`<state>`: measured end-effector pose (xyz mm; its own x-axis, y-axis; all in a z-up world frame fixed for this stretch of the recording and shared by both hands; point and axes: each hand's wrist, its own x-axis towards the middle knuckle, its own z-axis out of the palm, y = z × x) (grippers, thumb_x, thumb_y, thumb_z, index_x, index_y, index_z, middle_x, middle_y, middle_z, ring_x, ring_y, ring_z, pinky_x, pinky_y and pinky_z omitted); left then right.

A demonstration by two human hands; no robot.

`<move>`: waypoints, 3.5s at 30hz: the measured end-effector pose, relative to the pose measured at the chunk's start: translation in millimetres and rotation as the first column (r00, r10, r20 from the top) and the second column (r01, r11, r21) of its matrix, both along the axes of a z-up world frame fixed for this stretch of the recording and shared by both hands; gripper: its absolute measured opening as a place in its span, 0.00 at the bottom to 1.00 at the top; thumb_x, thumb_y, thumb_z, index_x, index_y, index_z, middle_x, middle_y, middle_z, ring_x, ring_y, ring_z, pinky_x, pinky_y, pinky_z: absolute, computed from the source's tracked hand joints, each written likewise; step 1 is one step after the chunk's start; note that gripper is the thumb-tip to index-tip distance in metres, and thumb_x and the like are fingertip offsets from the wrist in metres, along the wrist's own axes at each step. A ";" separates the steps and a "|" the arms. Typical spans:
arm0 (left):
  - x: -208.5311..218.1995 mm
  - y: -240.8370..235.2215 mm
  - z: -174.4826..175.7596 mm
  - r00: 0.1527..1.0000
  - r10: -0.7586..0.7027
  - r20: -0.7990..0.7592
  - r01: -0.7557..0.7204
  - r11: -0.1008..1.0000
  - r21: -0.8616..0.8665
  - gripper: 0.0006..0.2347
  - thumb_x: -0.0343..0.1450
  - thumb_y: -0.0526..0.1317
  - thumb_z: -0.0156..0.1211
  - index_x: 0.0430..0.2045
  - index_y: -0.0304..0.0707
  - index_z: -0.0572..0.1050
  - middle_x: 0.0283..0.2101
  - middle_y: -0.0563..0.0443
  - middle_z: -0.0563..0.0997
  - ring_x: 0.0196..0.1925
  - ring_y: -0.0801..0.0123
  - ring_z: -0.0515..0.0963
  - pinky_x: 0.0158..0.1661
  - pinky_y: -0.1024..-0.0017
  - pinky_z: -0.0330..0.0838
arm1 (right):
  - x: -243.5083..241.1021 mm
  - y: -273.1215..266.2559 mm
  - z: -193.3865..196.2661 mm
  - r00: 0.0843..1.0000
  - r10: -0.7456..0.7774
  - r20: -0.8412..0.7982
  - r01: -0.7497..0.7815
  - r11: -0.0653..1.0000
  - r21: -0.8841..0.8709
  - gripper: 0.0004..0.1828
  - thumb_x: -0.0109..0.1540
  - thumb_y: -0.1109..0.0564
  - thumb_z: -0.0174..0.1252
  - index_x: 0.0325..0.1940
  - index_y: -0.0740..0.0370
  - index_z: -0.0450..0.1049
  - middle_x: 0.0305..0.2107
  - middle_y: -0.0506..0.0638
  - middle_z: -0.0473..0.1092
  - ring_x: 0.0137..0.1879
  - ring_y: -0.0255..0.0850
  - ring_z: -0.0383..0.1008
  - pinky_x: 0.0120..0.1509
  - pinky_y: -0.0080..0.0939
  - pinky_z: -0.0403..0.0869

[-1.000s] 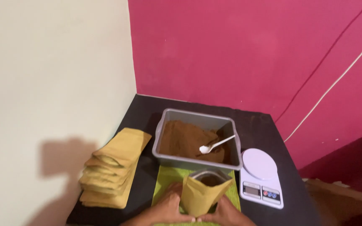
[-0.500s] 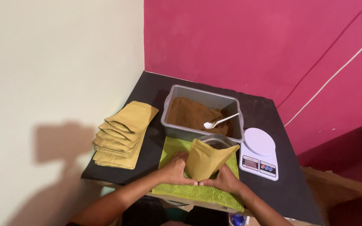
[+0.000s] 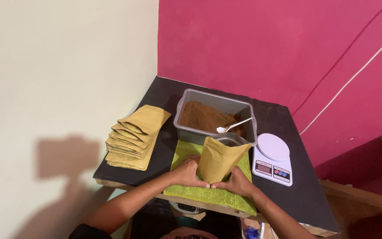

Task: Filling a yellow coffee bag with ground coffee using a small spoon and weighing it on a digital scale.

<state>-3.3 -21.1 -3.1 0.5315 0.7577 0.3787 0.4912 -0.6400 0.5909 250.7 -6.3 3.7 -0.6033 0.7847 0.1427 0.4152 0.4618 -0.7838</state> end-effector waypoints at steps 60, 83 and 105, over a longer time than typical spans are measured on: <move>1.1 46.8 1.2 0.997 -0.044 -0.069 0.028 0.975 -0.220 0.36 0.55 0.55 0.77 0.52 0.29 0.72 0.50 0.35 0.78 0.57 0.45 0.76 0.64 0.50 0.62 | -8.6 31.6 19.9 0.999 -0.034 0.016 0.035 0.992 -0.123 0.42 0.45 0.54 0.80 0.57 0.68 0.68 0.48 0.63 0.74 0.55 0.57 0.78 0.62 0.59 0.80; 7.5 42.6 52.1 0.997 -0.045 0.058 0.051 0.992 -0.112 0.33 0.51 0.46 0.80 0.52 0.35 0.76 0.49 0.46 0.85 0.53 0.58 0.81 0.69 0.47 0.52 | 29.8 33.7 2.2 0.971 -0.070 0.229 0.116 0.975 -0.192 0.31 0.51 0.41 0.73 0.52 0.59 0.79 0.42 0.53 0.84 0.44 0.40 0.90 0.43 0.37 0.93; 6.1 44.3 56.7 0.998 -0.068 0.003 0.067 0.985 -0.157 0.34 0.53 0.46 0.80 0.53 0.36 0.74 0.49 0.45 0.85 0.51 0.59 0.81 0.70 0.47 0.47 | 7.4 36.8 29.2 0.997 0.005 -0.076 0.007 0.989 0.146 0.52 0.44 0.43 0.81 0.65 0.59 0.64 0.57 0.50 0.73 0.63 0.45 0.73 0.69 0.48 0.75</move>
